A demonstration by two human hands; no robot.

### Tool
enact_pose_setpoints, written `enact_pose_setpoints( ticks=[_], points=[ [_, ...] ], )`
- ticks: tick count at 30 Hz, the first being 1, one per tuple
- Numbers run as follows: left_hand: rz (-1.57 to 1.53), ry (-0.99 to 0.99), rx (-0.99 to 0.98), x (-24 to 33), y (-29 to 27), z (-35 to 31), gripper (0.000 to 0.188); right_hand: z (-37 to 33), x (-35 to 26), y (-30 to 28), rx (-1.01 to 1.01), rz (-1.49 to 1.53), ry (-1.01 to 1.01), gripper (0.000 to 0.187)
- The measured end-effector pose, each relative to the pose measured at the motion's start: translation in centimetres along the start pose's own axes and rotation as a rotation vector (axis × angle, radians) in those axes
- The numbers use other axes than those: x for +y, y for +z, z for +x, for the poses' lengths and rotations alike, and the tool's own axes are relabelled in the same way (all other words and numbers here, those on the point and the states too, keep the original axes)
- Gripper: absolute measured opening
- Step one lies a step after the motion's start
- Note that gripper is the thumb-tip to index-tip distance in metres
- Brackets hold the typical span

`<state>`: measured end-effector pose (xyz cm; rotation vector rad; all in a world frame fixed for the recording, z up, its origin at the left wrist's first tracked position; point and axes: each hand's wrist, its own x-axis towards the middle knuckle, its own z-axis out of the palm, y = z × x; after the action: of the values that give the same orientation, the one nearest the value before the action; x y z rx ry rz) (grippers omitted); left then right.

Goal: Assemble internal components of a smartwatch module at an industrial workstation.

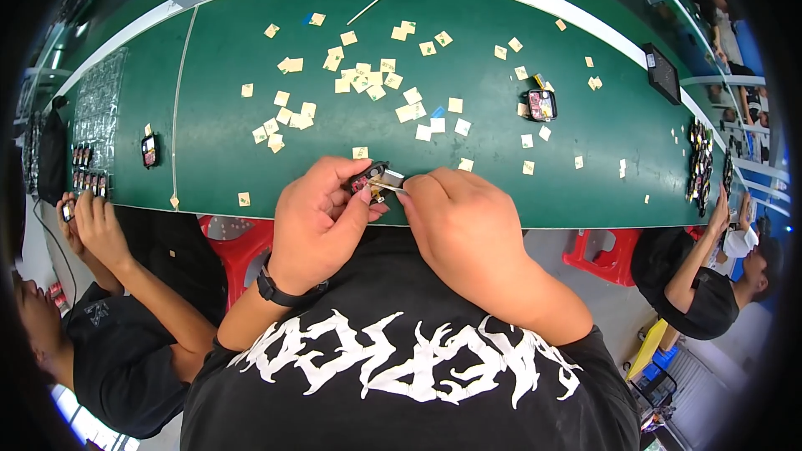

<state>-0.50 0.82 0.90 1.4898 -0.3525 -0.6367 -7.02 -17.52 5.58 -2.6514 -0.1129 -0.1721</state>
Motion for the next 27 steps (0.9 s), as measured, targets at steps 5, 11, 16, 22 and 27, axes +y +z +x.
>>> enact_pose_setpoints(
  ticks=[5, 11, 16, 22, 27],
  points=[
    [0.036, 0.038, -0.014, -0.2, -0.2, -0.2, 0.024, 0.0, -0.4, 0.2, -0.014, 0.001, 0.019, 0.009],
    [-0.067, -0.032, -0.029, -0.3, -0.7, -0.1, 0.024, -0.6, -0.1, 1.0, -0.018, 0.132, 0.074, 0.009],
    [-0.141, -0.015, 0.019, -0.7, -0.5, 0.0, 0.021, -0.9, -0.3, 1.4, 0.009, 0.228, 0.147, 0.009],
    [-0.16, 0.013, 0.071, -0.7, 0.2, 0.0, 0.02, -1.0, -0.7, 1.2, 0.005, 0.24, 0.199, 0.009],
    [-0.064, 0.057, 0.093, -0.8, 0.4, -0.2, 0.019, -1.2, -1.1, 0.7, 0.001, 0.2, 0.195, 0.008]
  ],
)
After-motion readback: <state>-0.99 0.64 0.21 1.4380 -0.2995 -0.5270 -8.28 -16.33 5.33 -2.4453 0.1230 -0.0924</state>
